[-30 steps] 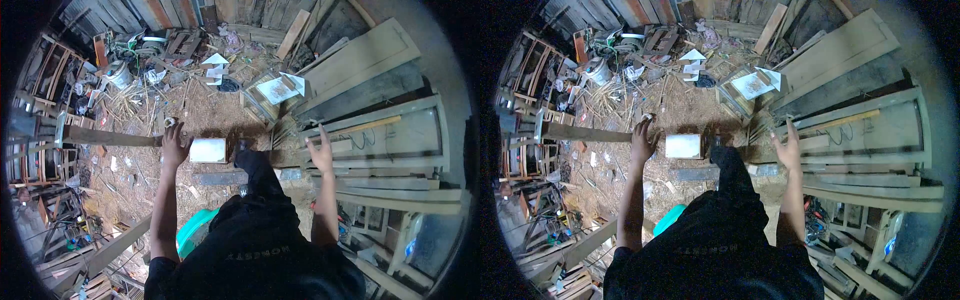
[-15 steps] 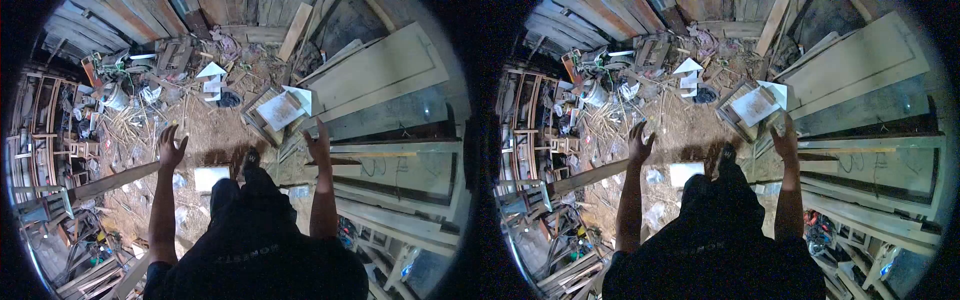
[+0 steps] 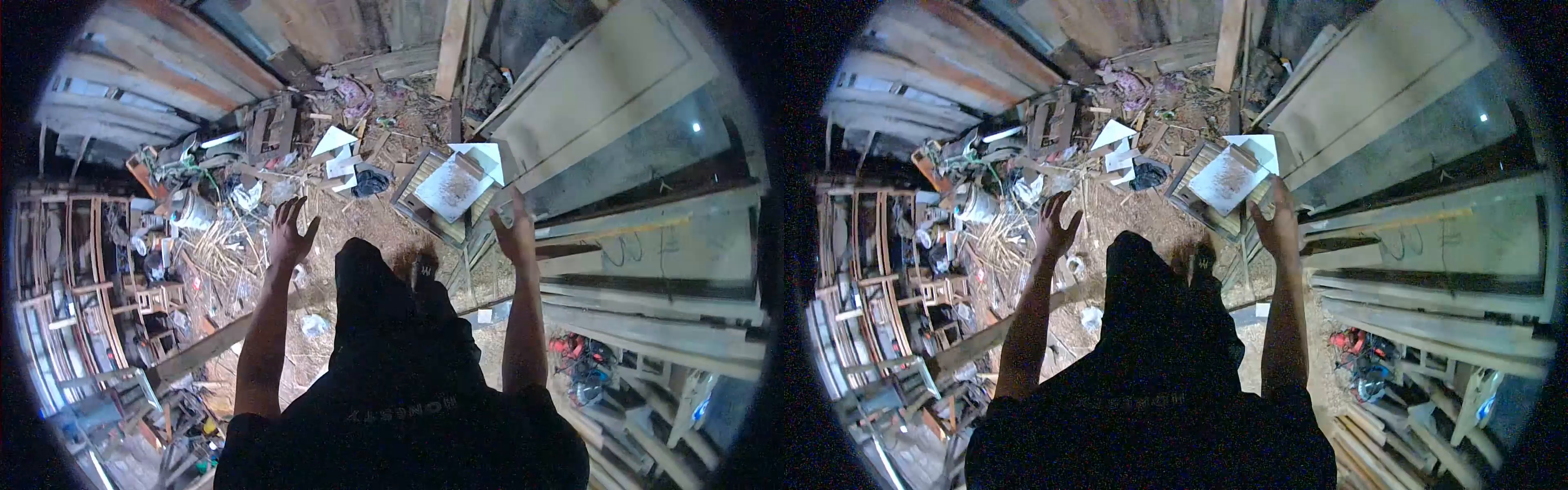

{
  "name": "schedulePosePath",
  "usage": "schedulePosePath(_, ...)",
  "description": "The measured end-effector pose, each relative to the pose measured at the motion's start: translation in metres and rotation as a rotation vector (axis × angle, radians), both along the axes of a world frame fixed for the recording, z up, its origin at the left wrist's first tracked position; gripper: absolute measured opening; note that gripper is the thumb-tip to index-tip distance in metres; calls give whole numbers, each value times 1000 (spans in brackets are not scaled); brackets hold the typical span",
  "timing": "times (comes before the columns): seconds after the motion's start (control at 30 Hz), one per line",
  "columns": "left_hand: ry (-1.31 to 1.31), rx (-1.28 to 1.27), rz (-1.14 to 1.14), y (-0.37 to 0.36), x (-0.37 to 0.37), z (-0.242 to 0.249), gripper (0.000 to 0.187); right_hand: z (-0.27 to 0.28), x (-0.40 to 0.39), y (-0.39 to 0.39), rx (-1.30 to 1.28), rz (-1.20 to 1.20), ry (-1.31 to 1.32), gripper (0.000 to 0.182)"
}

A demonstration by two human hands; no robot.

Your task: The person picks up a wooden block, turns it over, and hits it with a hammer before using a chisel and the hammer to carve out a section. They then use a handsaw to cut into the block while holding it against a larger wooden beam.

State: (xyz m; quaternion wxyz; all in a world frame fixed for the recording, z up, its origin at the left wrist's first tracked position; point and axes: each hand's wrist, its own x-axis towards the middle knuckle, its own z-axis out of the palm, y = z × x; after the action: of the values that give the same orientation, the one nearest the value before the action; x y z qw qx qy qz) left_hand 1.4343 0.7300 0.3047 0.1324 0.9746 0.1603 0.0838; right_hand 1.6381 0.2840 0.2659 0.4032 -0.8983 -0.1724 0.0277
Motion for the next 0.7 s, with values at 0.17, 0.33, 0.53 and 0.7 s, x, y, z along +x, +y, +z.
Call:
schedulePosePath(0.17,-17,-70,-177,11,43,-25,54,9,-29,8,-8,-86,41,76)
schedulePosePath(0.33,-35,-142,-352,30,89,-40,55,-25,-52,21,-114,-80,-44,80)
schedulePosePath(0.53,-43,-132,-606,69,125,-84,58,-19,-84,75,-92,-217,142,76)
schedulePosePath(0.7,89,-149,-655,103,149,-122,59,-35,-89,132,-95,-310,165,77)
